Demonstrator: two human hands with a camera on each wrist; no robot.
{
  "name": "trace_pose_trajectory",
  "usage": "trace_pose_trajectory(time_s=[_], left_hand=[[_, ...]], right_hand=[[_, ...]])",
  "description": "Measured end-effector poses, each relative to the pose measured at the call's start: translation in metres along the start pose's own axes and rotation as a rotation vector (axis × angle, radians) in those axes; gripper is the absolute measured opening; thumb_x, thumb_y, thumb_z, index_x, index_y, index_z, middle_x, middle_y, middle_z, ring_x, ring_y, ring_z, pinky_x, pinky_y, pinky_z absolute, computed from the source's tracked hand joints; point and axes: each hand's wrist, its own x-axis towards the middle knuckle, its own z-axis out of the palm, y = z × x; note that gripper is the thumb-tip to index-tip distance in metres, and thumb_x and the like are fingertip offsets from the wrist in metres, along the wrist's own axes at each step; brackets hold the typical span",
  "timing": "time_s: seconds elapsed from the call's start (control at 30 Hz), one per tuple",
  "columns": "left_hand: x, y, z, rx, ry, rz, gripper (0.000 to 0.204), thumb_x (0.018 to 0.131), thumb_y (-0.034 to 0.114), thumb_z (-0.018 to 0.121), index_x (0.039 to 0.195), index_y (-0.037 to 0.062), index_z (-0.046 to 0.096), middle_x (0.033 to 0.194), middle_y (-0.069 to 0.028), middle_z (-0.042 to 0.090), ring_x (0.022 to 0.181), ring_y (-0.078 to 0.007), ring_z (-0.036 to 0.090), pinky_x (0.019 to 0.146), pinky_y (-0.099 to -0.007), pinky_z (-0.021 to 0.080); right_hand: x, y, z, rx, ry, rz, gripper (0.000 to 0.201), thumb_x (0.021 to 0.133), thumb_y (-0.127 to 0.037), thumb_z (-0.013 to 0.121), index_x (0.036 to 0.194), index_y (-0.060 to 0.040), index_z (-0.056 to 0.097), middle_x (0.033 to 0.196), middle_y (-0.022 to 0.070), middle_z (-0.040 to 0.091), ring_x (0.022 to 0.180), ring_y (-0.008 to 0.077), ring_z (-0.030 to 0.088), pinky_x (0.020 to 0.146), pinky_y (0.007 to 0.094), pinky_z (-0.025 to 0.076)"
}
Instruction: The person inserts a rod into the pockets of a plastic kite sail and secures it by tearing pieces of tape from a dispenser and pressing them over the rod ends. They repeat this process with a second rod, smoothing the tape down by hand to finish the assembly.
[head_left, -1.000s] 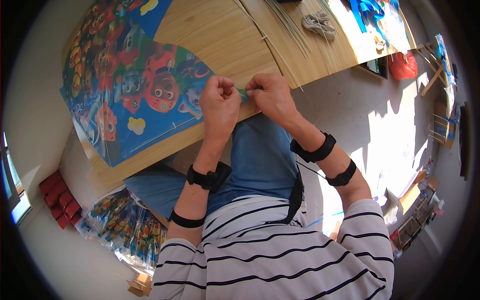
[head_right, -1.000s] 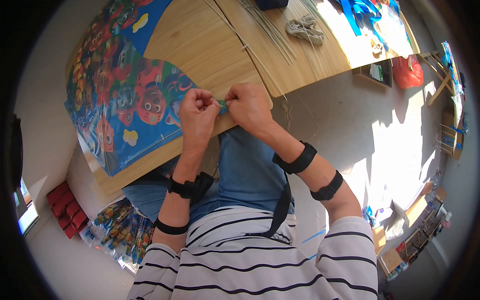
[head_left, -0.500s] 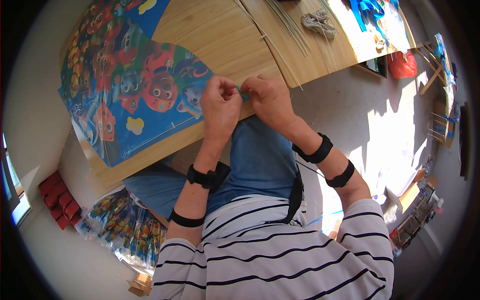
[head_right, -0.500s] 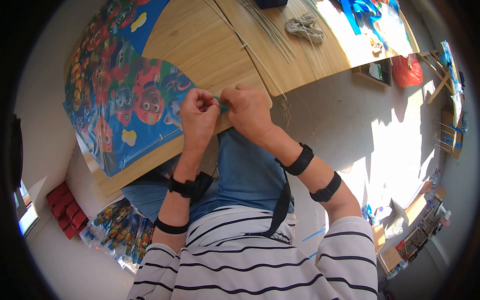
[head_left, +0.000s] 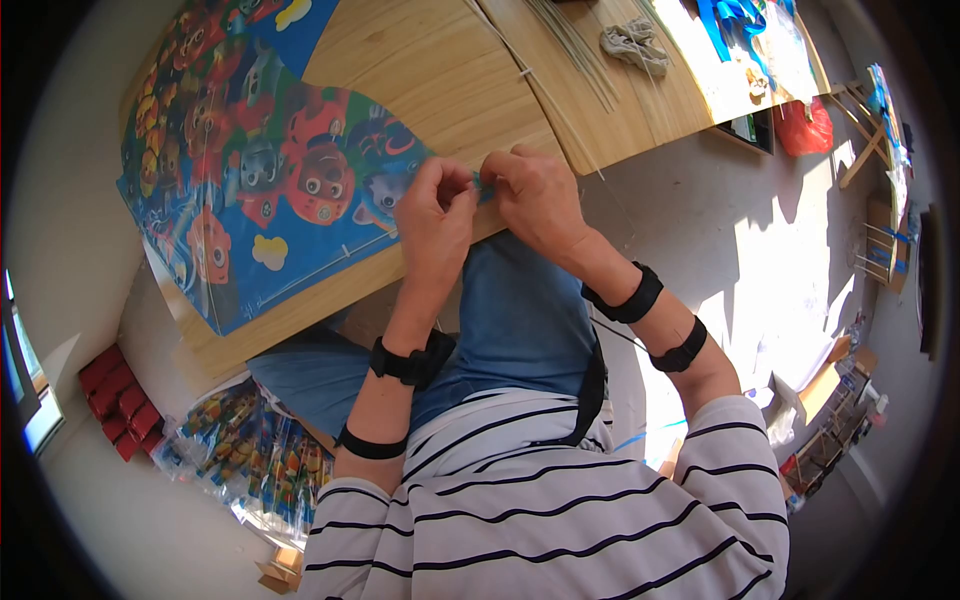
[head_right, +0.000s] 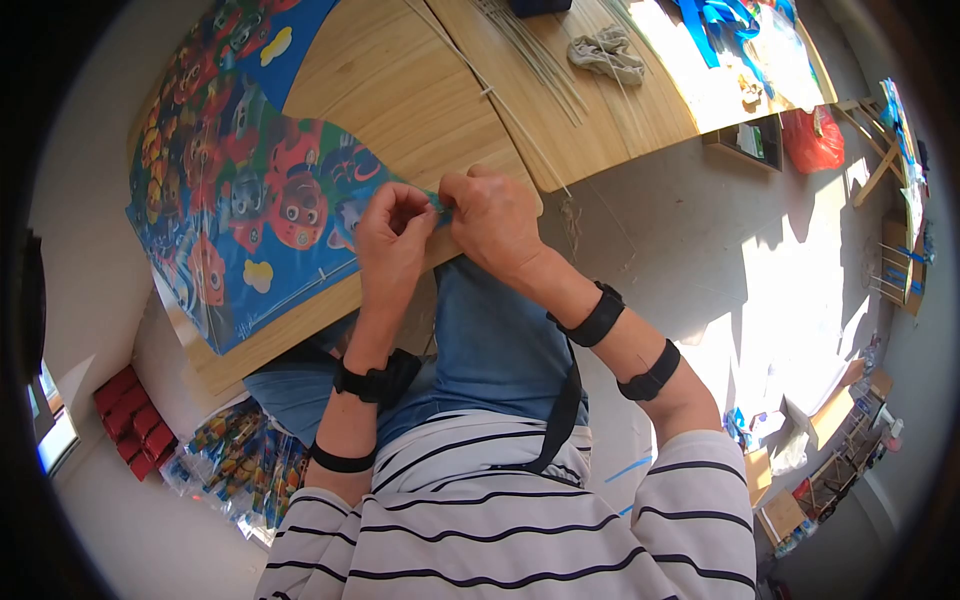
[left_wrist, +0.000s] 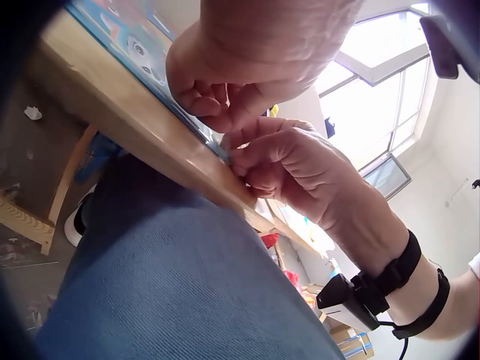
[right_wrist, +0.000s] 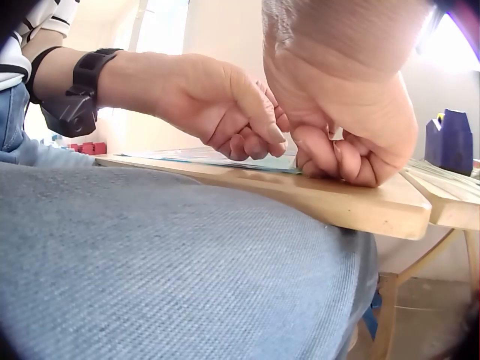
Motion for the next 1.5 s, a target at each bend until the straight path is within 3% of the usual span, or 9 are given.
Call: trace_pose_trajectory(time_s=[0.13, 0.33, 0.63, 0.73, 1.33, 1.5], left_hand=[[-0.006, 0.019, -0.014, 0.216, 0.05, 0.138, 0.016, 0.079, -0.007, 0.064, 0.093, 0.0012, 0.061, 0.085, -0.0015, 0.06, 0.074, -0.0083, 0.055, 0.065, -0.024, 0.046], [0.007, 0.001, -0.005, 0.375, -0.033, 0.404, 0.02, 0.075, -0.009, 0.062, 0.093, -0.0012, 0.062, 0.088, -0.0096, 0.057, 0.069, -0.0175, 0.056, 0.063, -0.029, 0.046], [0.009, -0.001, 0.0, 0.391, -0.043, 0.455, 0.019, 0.074, -0.009, 0.062, 0.092, -0.001, 0.061, 0.087, -0.011, 0.055, 0.07, -0.023, 0.057, 0.064, -0.0325, 0.047], [0.01, 0.0, -0.001, 0.373, -0.091, 0.407, 0.02, 0.076, -0.005, 0.059, 0.094, 0.0018, 0.06, 0.095, -0.0152, 0.058, 0.09, -0.0368, 0.059, 0.074, -0.0439, 0.049], [0.012, -0.001, 0.001, 0.456, -0.095, 0.418, 0.01, 0.078, -0.002, 0.063, 0.085, 0.0042, 0.059, 0.088, -0.0111, 0.055, 0.083, -0.0328, 0.059, 0.068, -0.042, 0.047], [0.012, -0.004, -0.002, 0.443, -0.123, 0.489, 0.011, 0.08, -0.008, 0.062, 0.087, 0.0002, 0.058, 0.087, -0.0115, 0.054, 0.079, -0.0293, 0.058, 0.068, -0.0371, 0.047]], right_hand=[[-0.001, 0.0, 0.001, -0.019, -0.012, 0.004, 0.01, 0.076, -0.005, 0.063, 0.08, -0.0112, 0.069, 0.077, 0.0113, 0.063, 0.075, 0.0333, 0.065, 0.064, 0.0446, 0.05], [-0.002, 0.002, 0.0, 0.041, 0.012, -0.014, 0.008, 0.077, -0.006, 0.063, 0.08, -0.0107, 0.069, 0.078, 0.0102, 0.063, 0.075, 0.0334, 0.064, 0.064, 0.0447, 0.05], [0.001, 0.003, 0.001, 0.08, 0.038, 0.02, 0.003, 0.079, -0.007, 0.062, 0.082, -0.0052, 0.062, 0.079, 0.015, 0.066, 0.077, 0.037, 0.065, 0.065, 0.0477, 0.05], [0.001, 0.005, 0.002, 0.061, 0.042, -0.01, 0.002, 0.079, -0.007, 0.062, 0.08, -0.0056, 0.062, 0.08, 0.0148, 0.066, 0.077, 0.0371, 0.065, 0.065, 0.0477, 0.05], [0.0, 0.006, 0.0, 0.08, 0.003, 0.023, 0.004, 0.08, -0.007, 0.06, 0.083, -0.0055, 0.062, 0.082, 0.0157, 0.066, 0.079, 0.0382, 0.064, 0.066, 0.0485, 0.05], [0.002, 0.006, 0.001, 0.076, 0.002, 0.039, 0.004, 0.08, -0.006, 0.059, 0.082, -0.005, 0.062, 0.08, 0.0168, 0.066, 0.077, 0.039, 0.064, 0.065, 0.0485, 0.049]])
